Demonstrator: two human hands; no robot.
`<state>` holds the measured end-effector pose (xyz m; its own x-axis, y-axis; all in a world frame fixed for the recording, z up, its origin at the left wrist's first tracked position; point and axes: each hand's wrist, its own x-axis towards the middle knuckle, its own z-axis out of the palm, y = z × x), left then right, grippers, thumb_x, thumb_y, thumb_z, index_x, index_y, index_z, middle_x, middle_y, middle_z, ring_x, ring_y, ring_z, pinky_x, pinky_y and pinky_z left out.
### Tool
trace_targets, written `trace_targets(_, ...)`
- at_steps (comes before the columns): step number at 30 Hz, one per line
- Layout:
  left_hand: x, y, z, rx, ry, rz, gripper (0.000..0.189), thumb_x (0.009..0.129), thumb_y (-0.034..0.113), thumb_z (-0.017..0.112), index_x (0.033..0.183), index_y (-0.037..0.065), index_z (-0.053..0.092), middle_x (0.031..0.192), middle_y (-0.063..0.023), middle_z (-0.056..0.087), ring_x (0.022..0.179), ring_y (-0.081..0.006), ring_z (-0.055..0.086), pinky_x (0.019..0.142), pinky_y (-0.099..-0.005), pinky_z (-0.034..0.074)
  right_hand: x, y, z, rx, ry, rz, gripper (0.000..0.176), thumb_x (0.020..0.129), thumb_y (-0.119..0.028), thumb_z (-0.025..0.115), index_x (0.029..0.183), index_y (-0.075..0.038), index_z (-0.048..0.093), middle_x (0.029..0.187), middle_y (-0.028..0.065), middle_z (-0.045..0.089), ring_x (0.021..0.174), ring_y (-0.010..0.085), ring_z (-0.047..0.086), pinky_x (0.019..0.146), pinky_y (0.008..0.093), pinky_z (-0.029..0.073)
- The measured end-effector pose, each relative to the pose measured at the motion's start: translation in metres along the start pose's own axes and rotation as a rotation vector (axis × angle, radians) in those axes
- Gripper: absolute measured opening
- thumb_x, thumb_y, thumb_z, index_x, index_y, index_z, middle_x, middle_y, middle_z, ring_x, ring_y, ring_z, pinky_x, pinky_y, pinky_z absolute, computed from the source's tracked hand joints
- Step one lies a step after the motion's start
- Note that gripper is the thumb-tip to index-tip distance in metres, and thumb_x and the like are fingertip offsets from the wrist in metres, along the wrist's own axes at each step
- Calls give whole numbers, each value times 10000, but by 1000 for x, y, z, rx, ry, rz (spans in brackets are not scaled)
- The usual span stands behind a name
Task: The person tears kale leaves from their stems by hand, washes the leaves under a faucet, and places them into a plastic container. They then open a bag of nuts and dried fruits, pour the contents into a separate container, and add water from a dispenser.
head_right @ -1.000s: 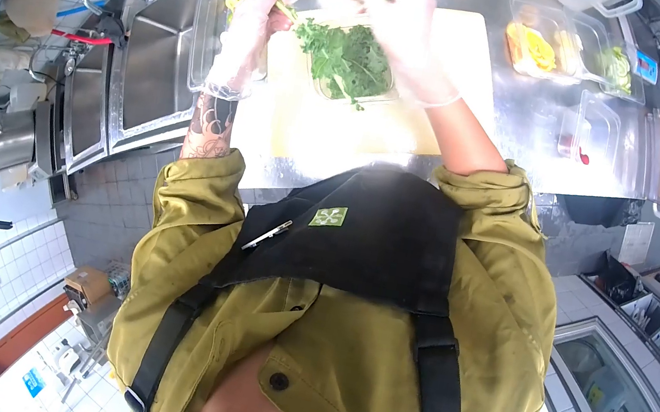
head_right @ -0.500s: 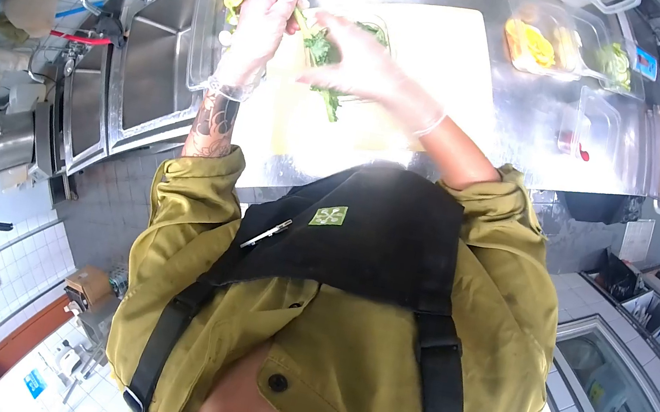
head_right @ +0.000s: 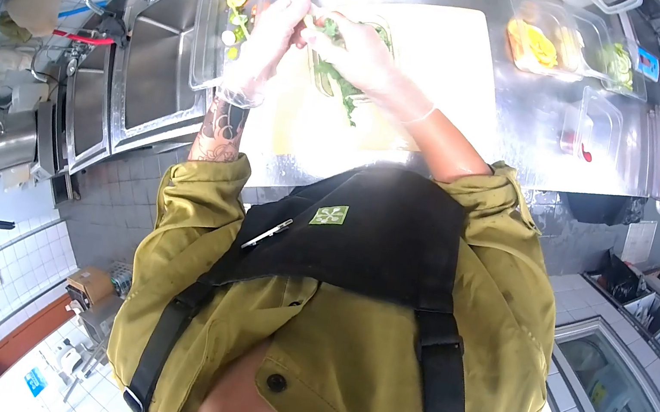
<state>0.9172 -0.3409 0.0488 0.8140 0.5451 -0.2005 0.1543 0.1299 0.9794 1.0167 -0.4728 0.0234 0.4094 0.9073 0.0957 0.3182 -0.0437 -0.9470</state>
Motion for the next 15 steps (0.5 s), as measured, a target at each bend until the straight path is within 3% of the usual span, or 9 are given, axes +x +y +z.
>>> trace_targets(3,0,-4,-1,113,168,64,281,951,276,511,907,2,558,625,-13,536,552,-78,495,539,-215,398,-3,-7,-8,394,-179,135,622,789,-308,713,1280,-35,448,1023,102,606,896,190,588,855,321,461)
trace_targets(6,2,-5,-1,74,252,69,274,954,270,505,908,5,559,602,-9,528,539,-79,486,524,-214,392,-9,5,5,-26,-42,-59,795,702,-347,796,1300,-3,402,1123,190,584,1014,251,585,901,329,447)
trace_targets(7,4,-6,0,77,196,67,268,954,266,505,906,8,560,610,-9,528,542,-79,486,522,-215,392,-8,5,9,-109,10,-83,872,651,-347,840,1304,13,387,1127,202,590,1033,264,588,909,332,448)
trace_targets(10,7,-10,0,69,79,57,253,954,256,504,903,15,560,635,-8,528,549,-80,487,518,-216,391,-4,-11,1,8,105,86,797,657,-339,822,1299,-44,452,941,102,588,878,163,584,823,298,475)
trace_targets(11,8,-12,0,51,73,51,249,955,254,503,905,16,560,643,-7,527,549,-81,486,517,-216,390,-2,-17,-1,-144,105,44,708,729,-385,770,1238,-1,464,983,195,642,950,285,634,852,351,480)
trace_targets(15,9,-15,2,-42,77,92,238,960,244,490,908,20,552,670,-3,517,562,-79,481,517,-218,386,3,-1,7,-193,151,-120,508,833,-358,664,1170,-9,515,924,188,651,884,279,651,808,344,486)
